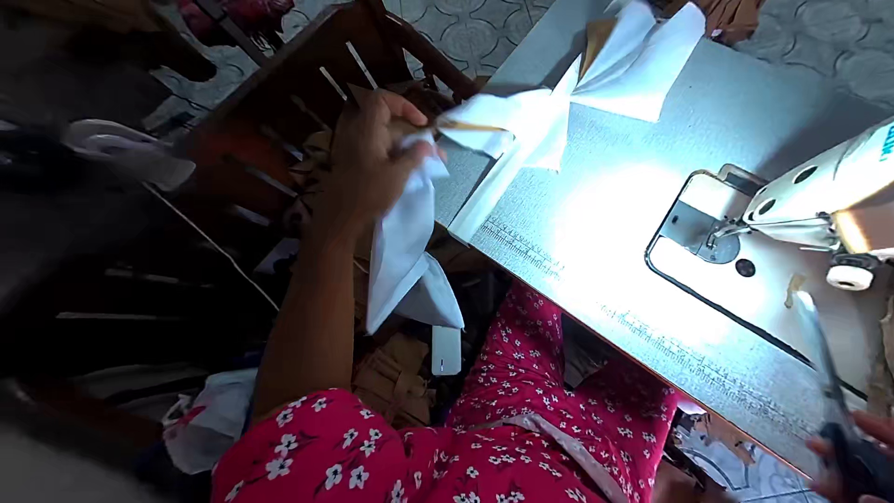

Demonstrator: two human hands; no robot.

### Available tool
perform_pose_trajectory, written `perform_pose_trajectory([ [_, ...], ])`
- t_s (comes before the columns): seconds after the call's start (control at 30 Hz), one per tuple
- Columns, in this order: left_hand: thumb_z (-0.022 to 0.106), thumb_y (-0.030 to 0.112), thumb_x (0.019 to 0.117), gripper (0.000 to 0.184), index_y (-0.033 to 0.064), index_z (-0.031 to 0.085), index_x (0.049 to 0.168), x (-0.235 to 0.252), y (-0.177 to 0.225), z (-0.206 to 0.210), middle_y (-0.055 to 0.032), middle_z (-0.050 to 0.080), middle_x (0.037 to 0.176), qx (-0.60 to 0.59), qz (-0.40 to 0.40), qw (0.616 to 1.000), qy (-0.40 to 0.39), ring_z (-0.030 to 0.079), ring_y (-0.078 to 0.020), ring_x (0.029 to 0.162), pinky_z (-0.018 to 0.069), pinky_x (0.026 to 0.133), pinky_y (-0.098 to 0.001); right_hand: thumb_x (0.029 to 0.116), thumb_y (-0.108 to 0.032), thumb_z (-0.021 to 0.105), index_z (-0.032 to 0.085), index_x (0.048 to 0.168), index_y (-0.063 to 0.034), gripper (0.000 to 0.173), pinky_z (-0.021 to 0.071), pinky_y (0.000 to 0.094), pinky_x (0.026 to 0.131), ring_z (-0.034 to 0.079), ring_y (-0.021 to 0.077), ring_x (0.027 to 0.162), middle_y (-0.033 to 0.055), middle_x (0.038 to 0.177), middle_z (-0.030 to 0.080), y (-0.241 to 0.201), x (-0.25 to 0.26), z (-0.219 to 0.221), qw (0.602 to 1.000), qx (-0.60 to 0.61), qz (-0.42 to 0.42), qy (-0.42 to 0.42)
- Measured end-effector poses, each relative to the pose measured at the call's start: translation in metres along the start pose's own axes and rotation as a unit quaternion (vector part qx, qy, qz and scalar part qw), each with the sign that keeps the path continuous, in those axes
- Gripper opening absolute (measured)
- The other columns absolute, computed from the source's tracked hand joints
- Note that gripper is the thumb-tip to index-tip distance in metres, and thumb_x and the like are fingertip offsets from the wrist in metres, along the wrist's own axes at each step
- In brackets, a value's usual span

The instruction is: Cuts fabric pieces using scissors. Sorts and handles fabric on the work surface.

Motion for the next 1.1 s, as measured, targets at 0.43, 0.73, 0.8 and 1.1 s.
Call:
perform_pose_trajectory([
  [0.43,0.067,-0.004,0.0893,0.033,-0.0119,0.067,0.121,-0.024,0.012,0.142,-0.0182,0.073,0.117,-0.265,0.088,0.959,-0.037,0.071,-0.0108,0.106,0.0550,0.097,-0.0261,0.0831,-0.043,0.072,0.059,0.138,-0.0150,0.063,0.0557,0.0159,0.073,0.064,-0.0046,0.082,-0.0102,0.102,0.069,-0.030,0.139,0.152,0.984,-0.073,-0.012,-0.163],
  [0.73,0.064,-0.009,0.0804,0.059,-0.0029,0.060,0.139,-0.022,0.018,0.143,-0.0190,0.068,0.125,-0.131,0.071,0.988,-0.036,0.066,-0.0185,0.111,0.0530,0.096,-0.0305,0.0885,-0.053,0.063,0.064,0.137,-0.0244,0.056,0.0469,0.0139,0.062,0.054,-0.0068,0.073,-0.0117,0.100,0.065,-0.060,0.146,0.136,0.972,-0.198,-0.089,-0.095],
  [0.8,0.065,-0.010,0.0789,0.060,-0.0031,0.061,0.138,-0.023,0.021,0.143,-0.0190,0.069,0.121,-0.124,0.079,0.989,-0.028,0.066,-0.0190,0.108,0.0533,0.094,-0.0311,0.0874,-0.045,0.063,0.067,0.133,-0.0206,0.052,0.0483,0.0189,0.066,0.056,-0.0023,0.077,-0.0081,0.096,0.063,-0.062,0.151,0.144,0.968,-0.216,-0.076,-0.102],
  [1.1,0.064,-0.007,0.0825,0.054,-0.0010,0.064,0.136,-0.021,0.024,0.148,-0.0175,0.071,0.118,-0.117,0.088,0.989,-0.029,0.068,-0.0176,0.103,0.0555,0.089,-0.0306,0.0923,-0.030,0.062,0.065,0.136,-0.0106,0.048,0.0514,0.0228,0.074,0.062,0.0022,0.085,-0.0004,0.102,0.069,-0.056,0.172,0.162,0.962,-0.231,-0.103,-0.106],
])
Point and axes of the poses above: each hand's wrist, its own x-axis towards the middle knuckle, its own z-axis out of the palm, y = z × x, the point moved 8 cm from there along x, towards the middle knuckle
